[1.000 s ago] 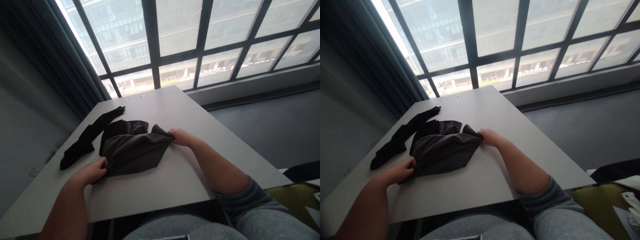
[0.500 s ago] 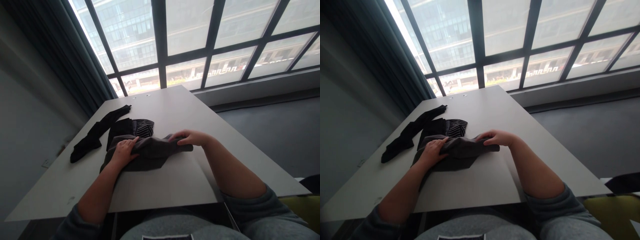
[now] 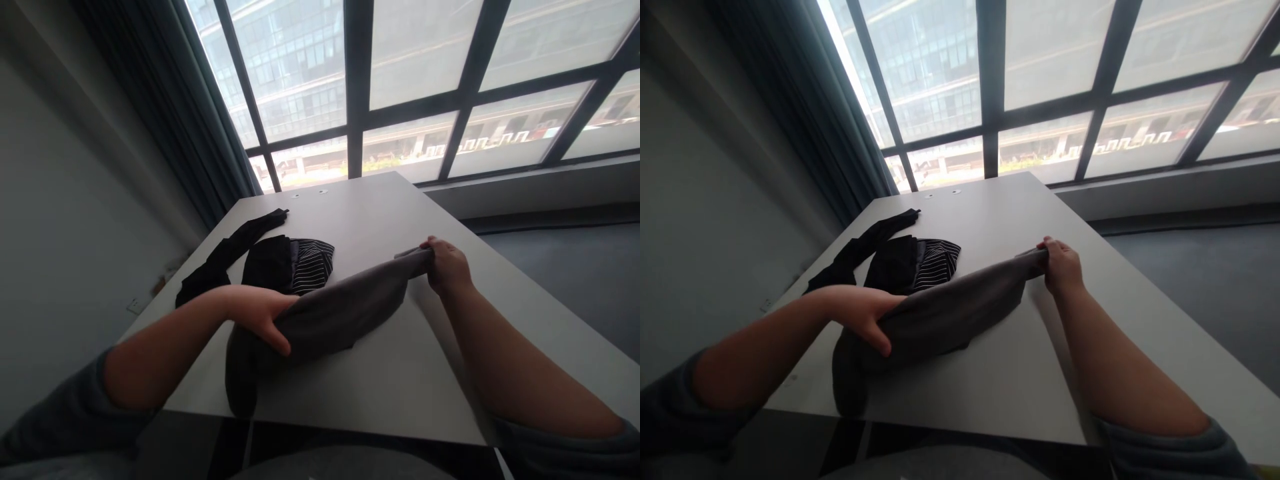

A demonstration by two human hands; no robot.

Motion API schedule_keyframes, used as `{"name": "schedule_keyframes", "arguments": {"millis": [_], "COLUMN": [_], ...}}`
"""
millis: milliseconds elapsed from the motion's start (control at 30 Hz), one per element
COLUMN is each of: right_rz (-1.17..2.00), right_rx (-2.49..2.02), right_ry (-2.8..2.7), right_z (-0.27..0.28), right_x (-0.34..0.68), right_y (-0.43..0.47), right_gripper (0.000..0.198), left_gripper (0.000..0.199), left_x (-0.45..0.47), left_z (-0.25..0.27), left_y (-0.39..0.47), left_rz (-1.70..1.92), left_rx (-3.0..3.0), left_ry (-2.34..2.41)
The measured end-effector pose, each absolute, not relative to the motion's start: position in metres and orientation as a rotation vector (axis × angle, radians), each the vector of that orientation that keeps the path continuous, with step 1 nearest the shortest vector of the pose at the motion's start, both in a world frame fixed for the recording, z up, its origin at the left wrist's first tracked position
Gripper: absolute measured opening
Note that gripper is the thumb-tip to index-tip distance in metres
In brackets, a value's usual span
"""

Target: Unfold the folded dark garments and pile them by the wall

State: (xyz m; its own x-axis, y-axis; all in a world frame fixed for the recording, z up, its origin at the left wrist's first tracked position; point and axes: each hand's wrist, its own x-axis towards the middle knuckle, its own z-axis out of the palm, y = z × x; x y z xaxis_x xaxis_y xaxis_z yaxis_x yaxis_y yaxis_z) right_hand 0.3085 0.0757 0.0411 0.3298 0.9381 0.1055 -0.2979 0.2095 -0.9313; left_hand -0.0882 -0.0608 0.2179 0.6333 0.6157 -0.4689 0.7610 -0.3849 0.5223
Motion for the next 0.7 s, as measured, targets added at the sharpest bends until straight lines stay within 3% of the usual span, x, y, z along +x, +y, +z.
{"name": "schedule_keyframes", "arguments": {"millis": [33, 100, 200, 300, 433, 533, 700], "right_rz": [1.046, 1.169, 1.278, 1.272, 1.241, 1.22, 1.237], "right_rx": [-1.0, -0.971, -0.924, -0.969, -1.003, -1.029, -1.07], "right_ry": [-0.837, -0.923, -1.139, -1.357, -1.54, -1.618, -1.722], "right_z": [0.038, 0.035, 0.035, 0.039, 0.042, 0.04, 0.03], "right_x": [0.306, 0.3, 0.293, 0.292, 0.293, 0.292, 0.289], "right_y": [0.076, 0.075, 0.07, 0.063, 0.058, 0.061, 0.069], "right_gripper": [0.028, 0.031, 0.064, 0.067, 0.066, 0.064, 0.058], "left_gripper": [0.066, 0.059, 0.041, 0.047, 0.041, 0.053, 0.029], "left_x": [-0.086, -0.081, -0.082, -0.103, -0.171, -0.243, -0.331], "left_z": [0.23, 0.258, 0.315, 0.385, 0.449, 0.443, 0.331], "left_y": [-0.048, -0.011, 0.061, 0.124, 0.157, 0.156, 0.128], "left_rz": [-0.383, -0.451, -0.31, 0.123, 0.777, 1.059, 0.619], "left_rx": [2.137, 2.259, 2.611, 2.808, 2.438, 1.939, 1.803], "left_ry": [1.05, 1.139, 1.444, 2.031, 2.682, 3.044, 3.093]}}
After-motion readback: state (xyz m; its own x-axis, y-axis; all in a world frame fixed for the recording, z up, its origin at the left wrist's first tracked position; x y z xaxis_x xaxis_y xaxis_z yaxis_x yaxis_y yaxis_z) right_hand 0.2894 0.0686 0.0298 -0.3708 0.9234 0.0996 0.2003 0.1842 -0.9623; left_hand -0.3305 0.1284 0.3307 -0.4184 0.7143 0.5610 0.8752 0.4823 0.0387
